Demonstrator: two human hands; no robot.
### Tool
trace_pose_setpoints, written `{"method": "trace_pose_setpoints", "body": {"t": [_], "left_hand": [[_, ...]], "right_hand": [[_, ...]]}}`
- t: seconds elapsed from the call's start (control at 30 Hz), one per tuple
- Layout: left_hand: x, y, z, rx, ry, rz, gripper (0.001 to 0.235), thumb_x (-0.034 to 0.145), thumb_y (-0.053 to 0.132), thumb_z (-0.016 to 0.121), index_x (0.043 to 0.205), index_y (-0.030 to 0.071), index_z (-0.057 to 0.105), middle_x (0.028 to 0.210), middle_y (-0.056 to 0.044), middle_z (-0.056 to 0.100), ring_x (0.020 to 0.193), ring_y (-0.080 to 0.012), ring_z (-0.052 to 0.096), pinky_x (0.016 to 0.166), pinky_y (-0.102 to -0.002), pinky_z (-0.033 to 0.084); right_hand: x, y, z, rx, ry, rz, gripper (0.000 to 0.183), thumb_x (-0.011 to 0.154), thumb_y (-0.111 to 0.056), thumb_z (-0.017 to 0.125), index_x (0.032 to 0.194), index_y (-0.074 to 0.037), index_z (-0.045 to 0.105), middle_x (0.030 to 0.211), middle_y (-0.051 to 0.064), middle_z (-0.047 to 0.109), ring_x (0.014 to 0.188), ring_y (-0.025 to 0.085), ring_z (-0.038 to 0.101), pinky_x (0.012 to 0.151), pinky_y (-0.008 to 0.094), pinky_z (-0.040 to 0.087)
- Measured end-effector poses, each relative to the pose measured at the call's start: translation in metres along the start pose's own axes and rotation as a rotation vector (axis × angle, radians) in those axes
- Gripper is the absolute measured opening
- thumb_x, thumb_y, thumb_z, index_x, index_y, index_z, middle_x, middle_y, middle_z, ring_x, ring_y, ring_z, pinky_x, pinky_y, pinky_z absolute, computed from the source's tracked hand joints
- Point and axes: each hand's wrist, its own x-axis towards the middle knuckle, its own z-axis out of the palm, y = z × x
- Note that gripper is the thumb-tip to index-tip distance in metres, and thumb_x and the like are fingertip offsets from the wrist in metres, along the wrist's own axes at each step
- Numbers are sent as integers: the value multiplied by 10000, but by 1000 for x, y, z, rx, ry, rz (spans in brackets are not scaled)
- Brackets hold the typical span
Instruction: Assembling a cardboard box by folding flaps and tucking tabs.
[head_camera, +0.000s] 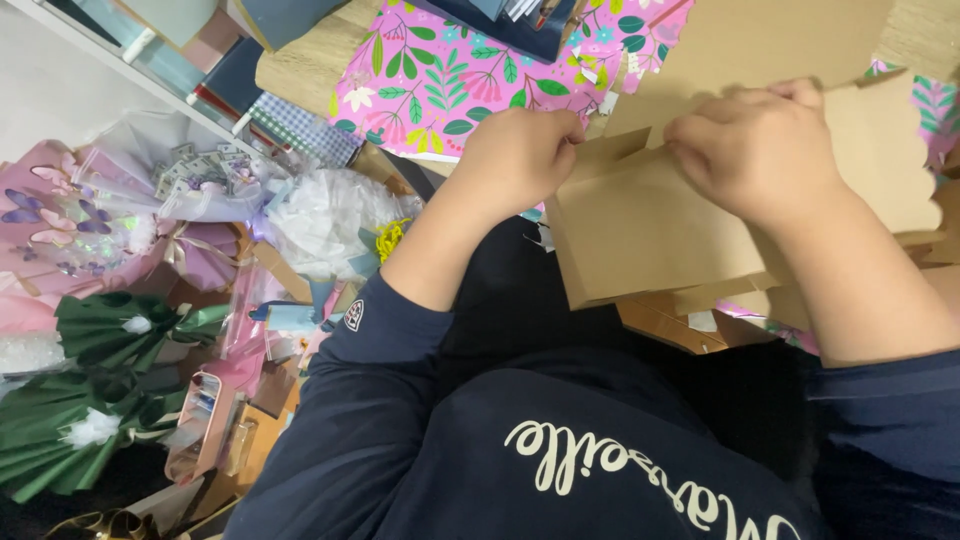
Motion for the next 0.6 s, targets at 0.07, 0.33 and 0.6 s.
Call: {"method": "trace_pose_setpoints", "body": {"t": [0.07,0.33,0.6], "left_hand": [[0,11,-9,8,-101,-22,324,853,163,426,1013,191,706,746,-1,712,735,-272,635,560,-429,441],[11,27,-14,-73,-431,59,360,898,378,513,1134,177,696,1010,24,785,898,-178,720,695,-358,512],[5,20,10,-336,-242,4,196,882,269,472,830,159,625,817,10,673,788,-185,628,681,-354,421]], "right_hand": [[11,-2,-5,-81,50,-91,227,1032,-274,673,853,-377,580,820,-207,549,855,73,656,935,334,393],[27,-1,7,-167,-6,-419,255,1016,-74,588,838,-240,510,799,-85,502,883,156,558,813,399,324],[22,-7,12,-245,97,-326,155,1106,-284,549,956,-273,508,1029,-89,540,1143,225,504,845,493,307]]}}
